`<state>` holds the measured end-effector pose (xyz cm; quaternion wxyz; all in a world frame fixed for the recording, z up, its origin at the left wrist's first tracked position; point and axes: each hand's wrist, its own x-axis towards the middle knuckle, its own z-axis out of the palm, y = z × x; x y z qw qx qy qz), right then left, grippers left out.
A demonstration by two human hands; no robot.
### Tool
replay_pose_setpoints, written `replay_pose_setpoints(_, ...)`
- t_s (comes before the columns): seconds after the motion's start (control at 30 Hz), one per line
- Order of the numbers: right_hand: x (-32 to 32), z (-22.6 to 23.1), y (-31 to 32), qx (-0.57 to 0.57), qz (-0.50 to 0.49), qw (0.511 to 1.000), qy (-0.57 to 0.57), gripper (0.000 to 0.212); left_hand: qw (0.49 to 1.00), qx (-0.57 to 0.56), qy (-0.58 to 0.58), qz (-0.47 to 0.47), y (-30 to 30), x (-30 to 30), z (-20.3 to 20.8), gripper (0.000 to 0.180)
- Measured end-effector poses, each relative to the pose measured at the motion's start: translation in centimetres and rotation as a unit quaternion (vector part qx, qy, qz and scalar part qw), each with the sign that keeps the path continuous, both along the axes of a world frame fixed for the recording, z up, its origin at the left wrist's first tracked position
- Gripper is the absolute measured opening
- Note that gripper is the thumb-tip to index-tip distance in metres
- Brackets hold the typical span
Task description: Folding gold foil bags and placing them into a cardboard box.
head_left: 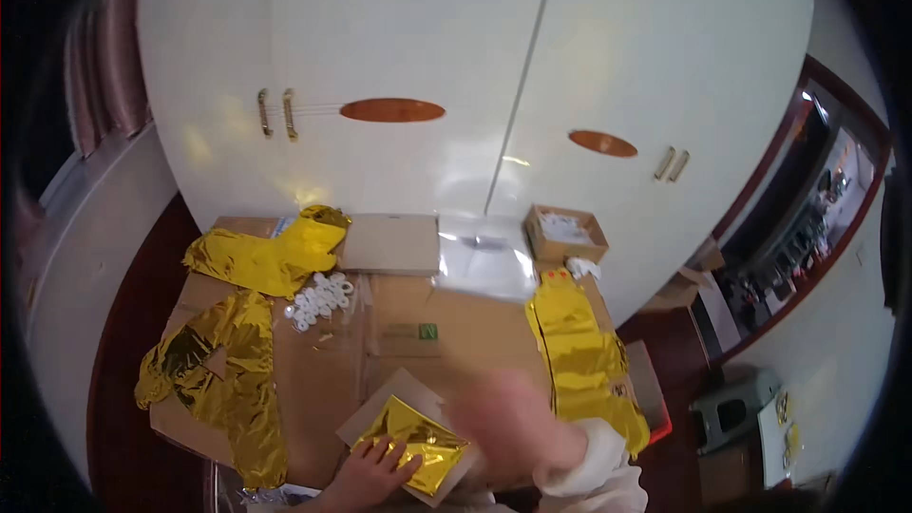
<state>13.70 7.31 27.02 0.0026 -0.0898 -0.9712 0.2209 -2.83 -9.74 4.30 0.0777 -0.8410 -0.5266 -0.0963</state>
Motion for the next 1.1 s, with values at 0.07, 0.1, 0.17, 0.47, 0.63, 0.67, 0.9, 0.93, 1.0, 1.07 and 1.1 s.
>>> replay_pose_setpoints(0.07, -0.7, -8.3, 8.4, 0.131, -0.104, 0.945, 0.282, 0.044, 1.0, -0.011, -0.01, -0.011, 0.3, 0.1, 1.2, 0.043)
replay_pose_setpoints(0.1, -0.4, -12.8, 14.2, 0.152, -0.153, 0.944, 0.251, 0.045, 1.0, -0.002, -0.006, -0.029, 1.0, 0.2, 1.5, 0.043)
replay_pose_setpoints(0.17, 0.6, -18.5, 21.2, 0.272, -0.202, 0.927, 0.162, 0.048, 0.999, 0.01, 0.011, -0.043, 1.6, 0.1, 1.3, 0.043)
replay_pose_setpoints(0.47, 1.3, -24.9, 27.7, 0.232, -0.25, 0.938, -0.054, 0.026, 0.999, 0.01, -0.01, -0.029, 2.2, -0.8, 0.0, 0.042)
replay_pose_setpoints(0.63, 1.3, -22.5, 28.0, 0.157, -0.322, 0.932, -0.05, 0.031, 0.999, 0.027, 0.001, -0.038, 2.0, -0.7, 1.2, 0.04)
replay_pose_setpoints(0.67, 1.3, -22.2, 27.9, 0.107, -0.325, 0.939, -0.035, 0.032, 0.999, 0.029, -0.001, -0.035, 1.8, -0.5, 1.2, 0.04)
replay_pose_setpoints(0.9, 1.8, -25.8, 31.5, 0.22, -0.204, 0.954, -0.006, 0.033, 0.999, 0.045, -0.006, -0.03, 0.7, 0.2, 1.2, 0.04)
replay_pose_setpoints(0.93, 1.7, -25.8, 31.8, 0.222, -0.176, 0.955, -0.092, 0.033, 0.999, 0.044, -0.007, -0.029, 0.4, 0.2, 1.0, 0.042)
replay_pose_setpoints(1.0, -0.1, -25.7, 30.6, 0.229, -0.213, 0.942, -0.124, 0.032, 0.999, 0.034, -0.011, -0.012, -0.5, 0.1, 0.6, 0.046)
replay_pose_setpoints(1.07, -0.8, -24.5, 29.2, 0.214, -0.233, 0.94, -0.125, 0.031, 0.999, 0.02, -0.025, 0.008, -1.4, 0.1, -0.1, 0.049)
replay_pose_setpoints(1.1, 0.1, -24.1, 29.1, 0.195, -0.238, 0.945, -0.112, 0.03, 0.999, 0.011, -0.035, 0.016, -1.8, 0.2, -0.7, 0.051)
